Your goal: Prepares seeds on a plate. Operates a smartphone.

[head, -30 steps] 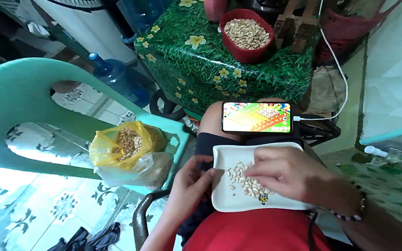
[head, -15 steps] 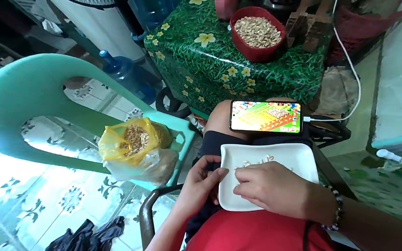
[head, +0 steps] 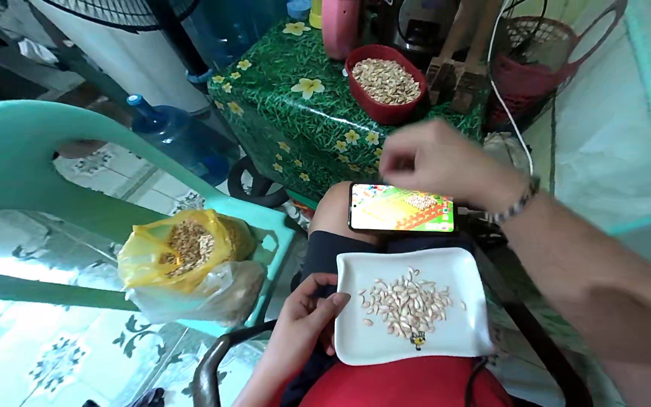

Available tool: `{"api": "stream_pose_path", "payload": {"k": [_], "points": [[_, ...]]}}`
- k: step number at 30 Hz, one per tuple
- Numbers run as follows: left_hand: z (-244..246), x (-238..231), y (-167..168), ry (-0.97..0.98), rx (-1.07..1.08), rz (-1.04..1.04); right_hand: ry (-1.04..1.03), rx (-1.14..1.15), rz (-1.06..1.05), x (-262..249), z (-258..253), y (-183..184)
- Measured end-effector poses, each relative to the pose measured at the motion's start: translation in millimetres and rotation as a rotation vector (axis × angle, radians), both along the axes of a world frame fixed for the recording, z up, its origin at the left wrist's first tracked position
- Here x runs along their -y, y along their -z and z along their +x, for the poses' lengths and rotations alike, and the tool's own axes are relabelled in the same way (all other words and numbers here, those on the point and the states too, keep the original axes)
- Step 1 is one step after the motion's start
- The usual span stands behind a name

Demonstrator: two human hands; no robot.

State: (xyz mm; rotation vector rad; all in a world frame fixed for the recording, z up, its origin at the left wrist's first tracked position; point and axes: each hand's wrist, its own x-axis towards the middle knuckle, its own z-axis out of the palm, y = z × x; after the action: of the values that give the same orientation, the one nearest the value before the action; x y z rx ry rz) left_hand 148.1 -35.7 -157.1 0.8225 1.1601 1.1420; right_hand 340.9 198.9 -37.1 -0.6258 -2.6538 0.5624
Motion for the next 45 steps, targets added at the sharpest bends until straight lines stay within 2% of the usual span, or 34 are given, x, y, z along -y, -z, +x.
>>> {"api": "stream_pose_path", "payload": {"k": [5, 10, 12, 18, 21, 24, 29, 34, 36, 40, 45], "points": [[0, 0, 0, -0.006, 0.013, -0.003, 0.470, 0.017, 0.016, -107, -16, -28], [1, 0, -1, -0.009, 0.002, 0.002, 0.670, -0.007, 0.051, -153, -22, -16], [1, 0, 0, -0.008, 0.007, 0.006, 0.648, -0.030, 0.044, -143, -22, -9], [0, -2, -1, 0.028, 0.036, 0.016, 0.117, -0.153, 0.218, -31, -5, 25], [1, -2, -3, 0.024, 0.035, 0.012, 0.023, -0.179, 0.244, 16, 8, 48], [3, -1, -3, 0.015, 0.009, 0.010, 0.066, -0.193, 0.242, 35, 18, 56], [4, 1, -3, -0.007, -0.050, 0.034, 0.191, -0.258, 0.199, 36, 45, 47], [5, 1, -3, -0.009, -0.064, 0.044, 0.236, 0.018, 0.094, 38, 80, 50], [5, 1, -1, -0.007, -0.060, 0.052, 0.249, 0.063, 0.076, 40, 91, 53], [6, 1, -2, -0.013, -0.071, 0.048, 0.298, -0.043, 0.098, 47, 103, 66], [8, 1, -2, -0.018, -0.092, 0.051, 0.316, -0.109, 0.140, 57, 89, 78]]}}
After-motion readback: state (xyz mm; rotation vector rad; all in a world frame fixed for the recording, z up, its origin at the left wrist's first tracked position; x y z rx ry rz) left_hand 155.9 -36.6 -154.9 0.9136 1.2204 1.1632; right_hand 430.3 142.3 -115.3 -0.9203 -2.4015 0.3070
